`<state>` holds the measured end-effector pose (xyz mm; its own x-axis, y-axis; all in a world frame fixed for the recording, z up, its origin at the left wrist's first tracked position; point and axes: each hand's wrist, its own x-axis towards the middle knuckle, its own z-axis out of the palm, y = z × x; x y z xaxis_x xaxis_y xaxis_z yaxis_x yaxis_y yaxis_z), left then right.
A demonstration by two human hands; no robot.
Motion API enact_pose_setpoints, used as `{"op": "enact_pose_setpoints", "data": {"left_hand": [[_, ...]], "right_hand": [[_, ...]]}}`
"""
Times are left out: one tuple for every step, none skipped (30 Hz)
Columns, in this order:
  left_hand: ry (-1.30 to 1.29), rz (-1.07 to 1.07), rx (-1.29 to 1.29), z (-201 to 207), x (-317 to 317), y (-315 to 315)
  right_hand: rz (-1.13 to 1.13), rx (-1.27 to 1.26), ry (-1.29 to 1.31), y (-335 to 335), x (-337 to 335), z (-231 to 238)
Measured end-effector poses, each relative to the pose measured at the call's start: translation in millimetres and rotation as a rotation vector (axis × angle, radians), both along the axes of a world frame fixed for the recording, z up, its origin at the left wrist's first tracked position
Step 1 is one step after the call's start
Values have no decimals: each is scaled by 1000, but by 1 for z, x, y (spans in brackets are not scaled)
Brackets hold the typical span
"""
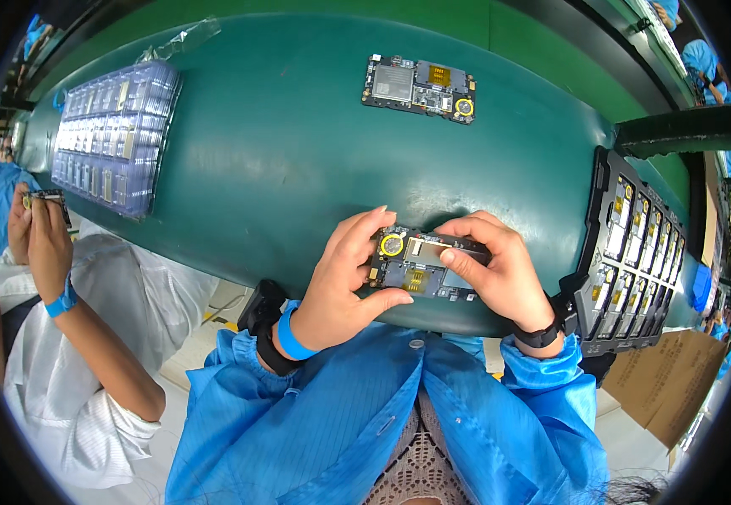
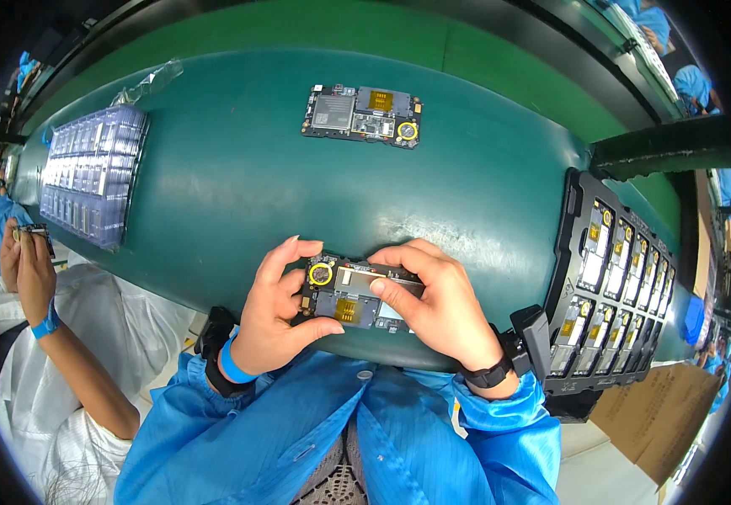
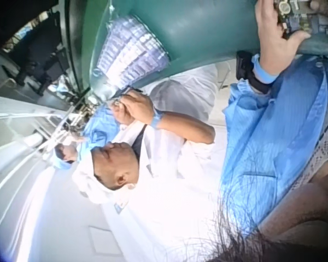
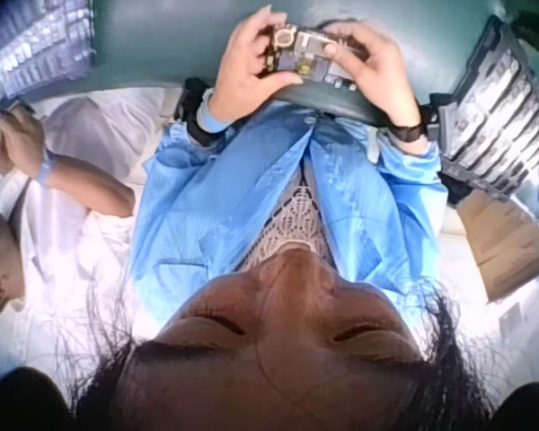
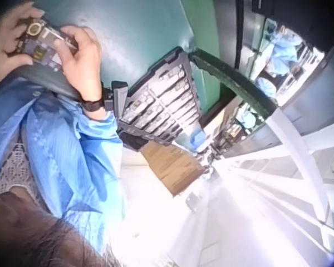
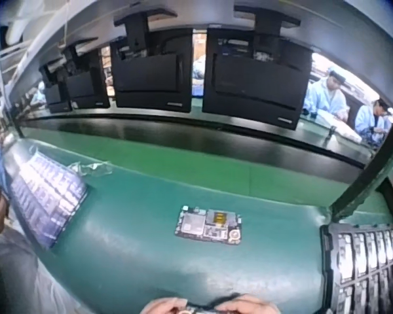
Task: Assembling components and attaching labels to electronic circuit boards at a factory workstation.
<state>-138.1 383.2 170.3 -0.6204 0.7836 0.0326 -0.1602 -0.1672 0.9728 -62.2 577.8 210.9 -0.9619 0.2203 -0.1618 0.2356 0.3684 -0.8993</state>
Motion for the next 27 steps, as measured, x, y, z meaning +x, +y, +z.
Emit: {"op": "enact_pose_setpoints", "data": {"left_hand": [[4,-10,-5,2,-1,1],[-57,7,-8,6,-1,2],[-119,26,-11,12,-1,4],[-159,35,-23,22,-2,7],[-156,33,-28,21,-3,7],[-158,-11,-47,20,-4,7],[-162,-52,-67,20,-5,6],[-208,2,-95,24,-2,10],[-210,4,-98,22,-1,11],[-218,11,-122,20,0,13],[-228,17,-145,18,0,14],[-230,16,-146,19,-2,14],[-239,18,-165,20,-3,15],[-249,19,-184,21,-3,16],[-252,15,-186,23,-3,16],[-279,35,-192,24,-5,16],[-306,55,-198,25,-6,15],[-308,59,-204,26,-6,15],[-307,57,-203,26,-6,15],[-347,64,-176,25,-6,15],[-386,71,-148,24,-6,15],[-386,69,-148,24,-6,14],[-396,62,-125,23,-6,14],[-407,55,-103,23,-6,14],[-407,52,-102,24,-6,15],[-413,56,-101,26,-5,15],[-420,59,-99,27,-4,16]], "right_hand": [[-21,-70,-49,0,1,-1],[-40,-140,-99,-1,2,-1],[-47,-145,-96,-1,3,-1],[-51,-121,-82,-2,3,-1],[-54,-97,-69,-2,3,0],[-56,-102,-68,-3,3,0],[-56,-84,-62,-3,3,1],[-55,-65,-56,-4,3,1],[-53,-69,-57,-4,4,2],[-43,-60,-63,-4,4,3],[-34,-50,-69,-5,4,4],[-35,-52,-71,-5,4,3],[-47,-46,-48,-6,5,3],[-59,-41,-26,-7,5,2],[-63,-42,-28,-8,5,3],[-76,-57,-4,-9,5,3],[-89,-73,20,-9,5,3],[-93,-71,20,-10,6,5],[-107,-24,61,-11,7,9],[-120,23,102,-12,8,10],[-120,23,102,-11,8,9],[-87,141,133,-9,10,6],[-53,259,163,-8,11,5],[-54,259,163,-9,12,4],[-50,299,187,-9,11,3],[-46,339,212,-9,11,3],[-48,340,211,-9,11,3]]}}
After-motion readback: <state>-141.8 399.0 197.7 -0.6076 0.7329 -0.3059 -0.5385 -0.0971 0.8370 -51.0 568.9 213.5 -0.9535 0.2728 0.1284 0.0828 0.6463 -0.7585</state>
